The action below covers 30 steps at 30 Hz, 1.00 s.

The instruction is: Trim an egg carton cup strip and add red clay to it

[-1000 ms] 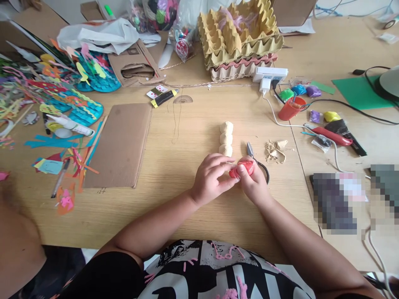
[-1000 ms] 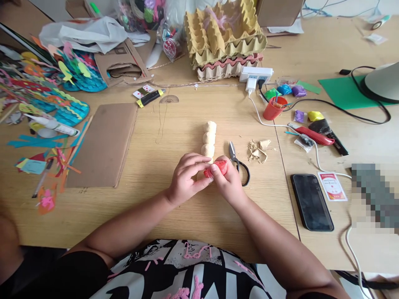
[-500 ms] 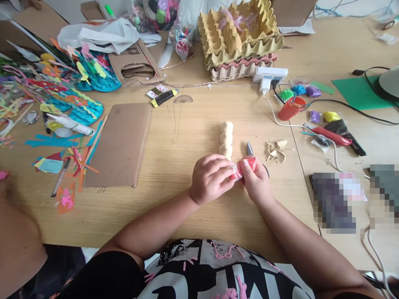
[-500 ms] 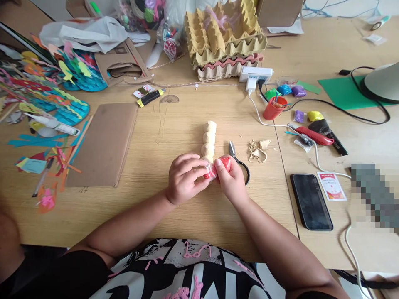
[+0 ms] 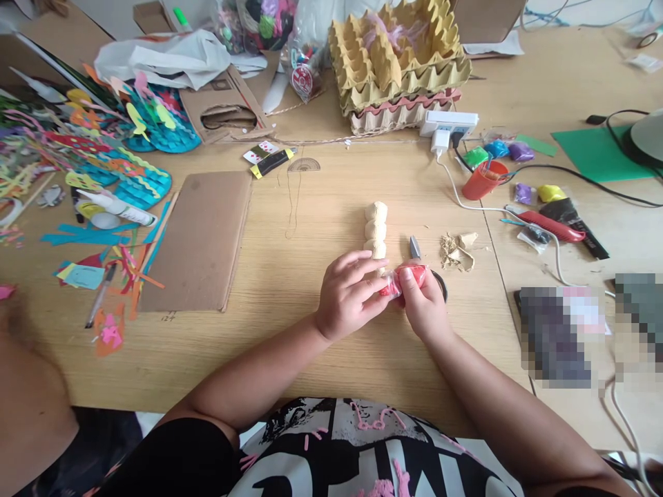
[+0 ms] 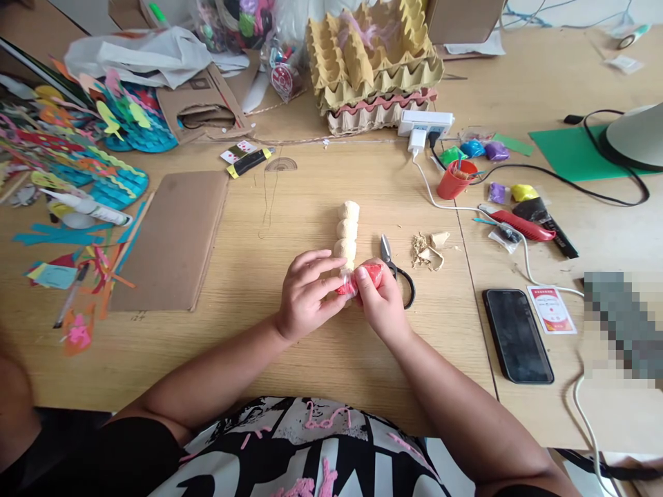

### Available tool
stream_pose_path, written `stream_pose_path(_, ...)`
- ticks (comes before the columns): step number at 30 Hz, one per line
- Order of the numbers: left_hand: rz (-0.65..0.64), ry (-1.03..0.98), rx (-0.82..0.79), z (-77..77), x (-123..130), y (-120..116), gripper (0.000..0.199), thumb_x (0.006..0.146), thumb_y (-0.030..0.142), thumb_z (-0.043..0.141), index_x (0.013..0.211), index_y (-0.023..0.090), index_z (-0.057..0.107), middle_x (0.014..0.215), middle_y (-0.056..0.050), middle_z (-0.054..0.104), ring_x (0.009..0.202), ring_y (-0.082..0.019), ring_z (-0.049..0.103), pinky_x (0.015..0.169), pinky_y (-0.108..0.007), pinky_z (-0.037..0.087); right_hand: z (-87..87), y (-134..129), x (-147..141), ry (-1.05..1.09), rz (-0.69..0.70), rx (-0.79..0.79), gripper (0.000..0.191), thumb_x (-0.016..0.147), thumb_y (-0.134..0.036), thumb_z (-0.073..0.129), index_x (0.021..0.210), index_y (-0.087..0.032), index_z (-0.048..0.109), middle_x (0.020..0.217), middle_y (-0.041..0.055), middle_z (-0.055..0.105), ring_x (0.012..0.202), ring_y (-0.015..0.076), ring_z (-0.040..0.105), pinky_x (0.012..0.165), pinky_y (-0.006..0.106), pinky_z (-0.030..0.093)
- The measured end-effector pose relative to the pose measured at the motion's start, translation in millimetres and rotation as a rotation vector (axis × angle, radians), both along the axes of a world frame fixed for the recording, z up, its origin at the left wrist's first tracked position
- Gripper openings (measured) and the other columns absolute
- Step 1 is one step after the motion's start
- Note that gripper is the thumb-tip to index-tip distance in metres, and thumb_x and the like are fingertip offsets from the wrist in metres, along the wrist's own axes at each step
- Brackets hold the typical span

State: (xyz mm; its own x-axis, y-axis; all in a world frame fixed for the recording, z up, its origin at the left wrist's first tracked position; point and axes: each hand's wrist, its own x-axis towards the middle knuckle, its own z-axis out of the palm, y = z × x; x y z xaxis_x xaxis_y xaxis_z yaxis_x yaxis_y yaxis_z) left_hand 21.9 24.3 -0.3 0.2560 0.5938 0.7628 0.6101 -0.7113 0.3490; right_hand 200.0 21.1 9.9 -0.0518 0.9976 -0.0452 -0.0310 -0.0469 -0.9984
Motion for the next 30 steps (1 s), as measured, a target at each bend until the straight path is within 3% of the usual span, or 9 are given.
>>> stream_pose_path(5,-0.033,-0.028,0.042,-0.6,-2.4,0.6,0.016,0.087,0.027,0.082,0.102,0.028,0.076,0.115,-0.003,0.082,0.123,-0.028,0.069,0.104,-0.048,0.061,-3.5,5.8,6.0,0.1,0.022,-0.114,0.056,0.087,-0.079,0.073,0.08,-0.026,0.058,0.058,-0.0052,0.049,0.05,0.0123,0.042,0.047,0.029,0.035)
stream_pose_path(13,-0.026,-0.146,-0.061,2.5,-0.1,2.9,0.006,0.09,0.026,0.079,0.096,0.026,0.076,0.106,-0.004,0.082,0.114,-0.025,0.072,0.101,-0.05,0.063,-7.4,11.3,5.5,0.254,0.005,-0.237,0.062,0.078,-0.079,0.08,0.074,-0.024,0.054,0.058,-0.0056,0.05,0.048,0.0097,0.04,0.043,0.025,0.031)
stream_pose_path(18,-0.048,-0.387,-0.284,4.9,2.1,4.2,0.007,0.097,0.025,0.075,0.102,0.023,0.079,0.107,-0.007,0.081,0.109,-0.021,0.074,0.099,-0.042,0.063,-8.2,12.1,3.8,0.26,-0.059,-0.205,0.059,0.08,-0.08,0.078,0.077,-0.025,0.054,0.059,-0.0048,0.052,0.049,0.0107,0.044,0.043,0.024,0.032)
stream_pose_path(23,-0.094,-0.501,-0.439,2.5,2.7,3.2,0.012,0.098,0.031,0.075,0.101,0.021,0.081,0.1,-0.007,0.081,0.098,-0.018,0.075,0.09,-0.035,0.063,-11.2,12.4,3.3,0.294,-0.065,-0.209,0.059,0.08,-0.077,0.081,0.076,-0.025,0.055,0.058,-0.0055,0.052,0.049,0.0099,0.043,0.044,0.024,0.032)
stream_pose_path(27,-0.124,-0.656,-0.61,-2.6,2.9,1.8,0.018,0.096,0.038,0.078,0.102,0.021,0.082,0.101,-0.008,0.082,0.092,-0.017,0.074,0.081,-0.031,0.06,-8.9,12.4,6.6,0.173,-0.086,-0.144,0.053,0.083,-0.071,0.083,0.081,-0.024,0.058,0.057,-0.006,0.053,0.048,0.0096,0.04,0.044,0.025,0.029)
stream_pose_path(30,-0.072,-0.869,-0.747,-6.7,2.1,6.9,0.027,0.094,0.046,0.079,0.1,0.02,0.079,0.097,-0.007,0.083,0.087,-0.016,0.074,0.078,-0.03,0.058,-5.8,12.1,9.4,0.103,-0.119,-0.087,0.05,0.083,-0.067,0.086,0.084,-0.025,0.058,0.057,-0.0065,0.052,0.048,0.0096,0.038,0.044,0.025,0.028)
